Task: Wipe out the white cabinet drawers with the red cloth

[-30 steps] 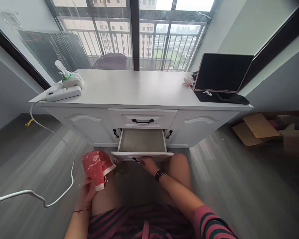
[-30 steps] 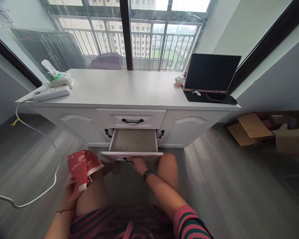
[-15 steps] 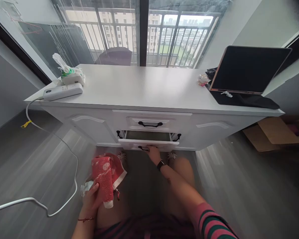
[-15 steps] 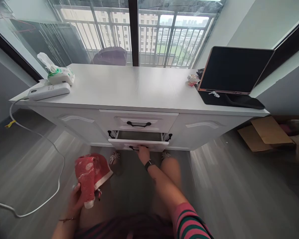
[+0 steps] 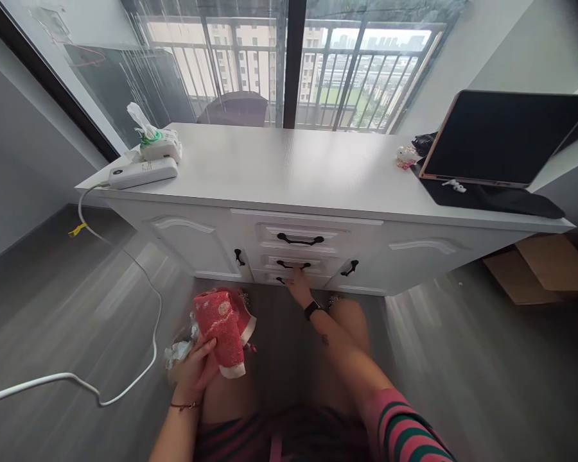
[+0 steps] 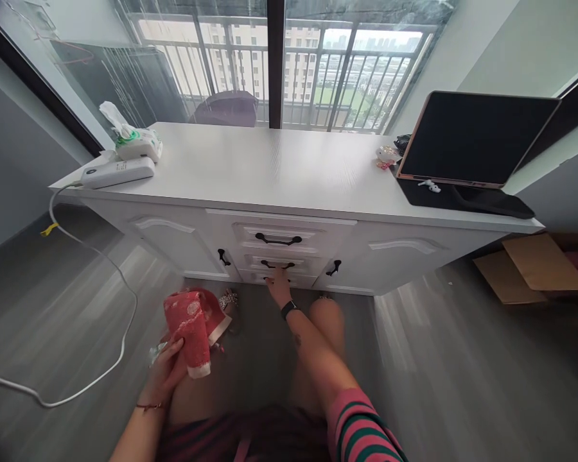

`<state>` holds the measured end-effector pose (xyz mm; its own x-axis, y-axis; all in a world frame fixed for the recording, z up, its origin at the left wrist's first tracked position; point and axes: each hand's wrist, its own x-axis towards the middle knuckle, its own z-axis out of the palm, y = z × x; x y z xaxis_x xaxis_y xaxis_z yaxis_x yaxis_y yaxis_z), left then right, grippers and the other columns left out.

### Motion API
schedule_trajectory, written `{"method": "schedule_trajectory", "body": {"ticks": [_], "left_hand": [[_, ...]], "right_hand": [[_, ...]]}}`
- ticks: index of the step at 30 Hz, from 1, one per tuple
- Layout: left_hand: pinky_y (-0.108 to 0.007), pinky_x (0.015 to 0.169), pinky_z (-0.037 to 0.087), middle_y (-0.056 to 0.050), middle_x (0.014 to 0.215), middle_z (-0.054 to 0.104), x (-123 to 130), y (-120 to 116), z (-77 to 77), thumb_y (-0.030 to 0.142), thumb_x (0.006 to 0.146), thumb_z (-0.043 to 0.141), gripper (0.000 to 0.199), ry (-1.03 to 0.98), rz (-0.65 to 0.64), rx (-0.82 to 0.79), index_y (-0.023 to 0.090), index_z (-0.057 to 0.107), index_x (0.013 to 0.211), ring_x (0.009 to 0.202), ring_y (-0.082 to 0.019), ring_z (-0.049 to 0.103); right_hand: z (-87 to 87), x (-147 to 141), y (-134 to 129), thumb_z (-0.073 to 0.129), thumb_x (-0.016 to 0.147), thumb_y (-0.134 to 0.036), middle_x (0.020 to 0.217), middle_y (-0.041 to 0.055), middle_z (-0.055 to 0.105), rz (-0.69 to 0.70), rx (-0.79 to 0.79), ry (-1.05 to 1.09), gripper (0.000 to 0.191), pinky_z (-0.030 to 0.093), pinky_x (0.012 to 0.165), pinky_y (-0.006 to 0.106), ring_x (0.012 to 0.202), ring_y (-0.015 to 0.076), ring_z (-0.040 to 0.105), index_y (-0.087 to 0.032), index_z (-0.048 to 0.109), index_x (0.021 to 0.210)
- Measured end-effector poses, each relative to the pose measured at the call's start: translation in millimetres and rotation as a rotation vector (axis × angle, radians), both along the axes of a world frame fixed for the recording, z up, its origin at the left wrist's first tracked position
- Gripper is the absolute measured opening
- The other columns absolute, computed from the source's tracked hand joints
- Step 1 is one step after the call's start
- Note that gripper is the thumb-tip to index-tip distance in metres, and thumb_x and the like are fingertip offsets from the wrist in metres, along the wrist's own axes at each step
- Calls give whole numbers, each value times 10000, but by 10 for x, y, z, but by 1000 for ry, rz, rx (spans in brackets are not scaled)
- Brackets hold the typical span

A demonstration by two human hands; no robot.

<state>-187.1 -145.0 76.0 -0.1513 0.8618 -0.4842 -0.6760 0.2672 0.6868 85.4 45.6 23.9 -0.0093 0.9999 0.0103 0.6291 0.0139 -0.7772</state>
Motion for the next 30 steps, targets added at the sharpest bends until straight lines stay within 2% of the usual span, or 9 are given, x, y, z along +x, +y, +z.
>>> {"method": "schedule_trajectory", "body": {"ticks": [3, 6, 9, 12, 15, 19, 22, 25, 30], "left_hand": [[-543, 1137, 499, -74, 1108, 812, 142, 40, 119, 233, 600, 873, 418, 29, -5, -15, 262, 757, 1000, 1302, -374, 645], [-545, 1123, 509, -85, 1118, 800, 282, 51, 218, 222, 600, 862, 464, 75, -46, 35, 243, 741, 1047, 1292, -370, 648], [-545, 1099, 527, -72, 1127, 790, 429, 53, 291, 177, 588, 853, 602, 93, -82, 76, 246, 713, 1169, 1238, -360, 677], [-560, 1101, 518, -63, 1197, 775, 629, 37, 387, 117, 567, 859, 729, 49, -118, 125, 268, 682, 1258, 1221, -356, 683], [-546, 1104, 515, -51, 1144, 794, 892, -66, 521, 49, 515, 871, 742, 5, -149, 170, 262, 709, 1206, 1186, -345, 703], [-472, 1001, 584, -53, 1041, 821, 1234, -368, 695, 62, 485, 895, 617, -3, -208, 191, 234, 771, 1065, 1031, -323, 760], [-444, 954, 606, -75, 1040, 824, 1388, -608, 792, 105, 498, 913, 550, -35, -291, 188, 228, 797, 1021, 1011, -327, 767], [-488, 1070, 545, -90, 1081, 814, 1430, -776, 873, 133, 524, 924, 550, -53, -366, 220, 230, 796, 1050, 1133, -364, 732], [-529, 1169, 451, -132, 1244, 769, 1359, -904, 946, 285, 642, 911, 603, -122, -457, 315, 224, 762, 1223, 1280, -398, 653]], "right_hand": [[91, 100, -242, 632, 849, -220, 1041, 102, 751, 52, -24, 73, 351, 580, 890, 416, 959, 245, 716, -191, 685, 1195], [266, 273, -582, 614, 872, -279, 923, 72, 778, 111, -25, 132, 260, 591, 820, 379, 841, 218, 732, -199, 726, 1093], [508, 408, -1012, 609, 893, -393, 986, 88, 795, 109, -10, 281, 274, 591, 820, 386, 867, 224, 737, -208, 748, 1039], [806, 419, -1471, 666, 872, -494, 1004, 91, 794, 95, -20, 514, 340, 595, 831, 388, 911, 238, 738, -214, 754, 1045], [1128, 335, -1883, 712, 864, -506, 1038, 82, 784, 78, 6, 640, 349, 593, 876, 378, 950, 233, 731, -225, 744, 1069], [1458, 226, -2317, 728, 871, -481, 1082, 71, 766, 61, 60, 710, 349, 584, 916, 372, 1001, 232, 715, -239, 727, 1123], [1585, 190, -2558, 761, 839, -427, 1126, 62, 755, 69, 75, 716, 360, 563, 949, 373, 1045, 244, 697, -246, 722, 1147], [1659, 177, -2720, 773, 811, -376, 1136, 46, 746, 65, 74, 709, 373, 537, 961, 363, 1046, 245, 677, -247, 709, 1155], [1737, 158, -2854, 681, 878, -380, 865, -15, 656, 97, 134, 712, 162, 504, 757, 270, 795, 166, 584, -237, 644, 946]]}}
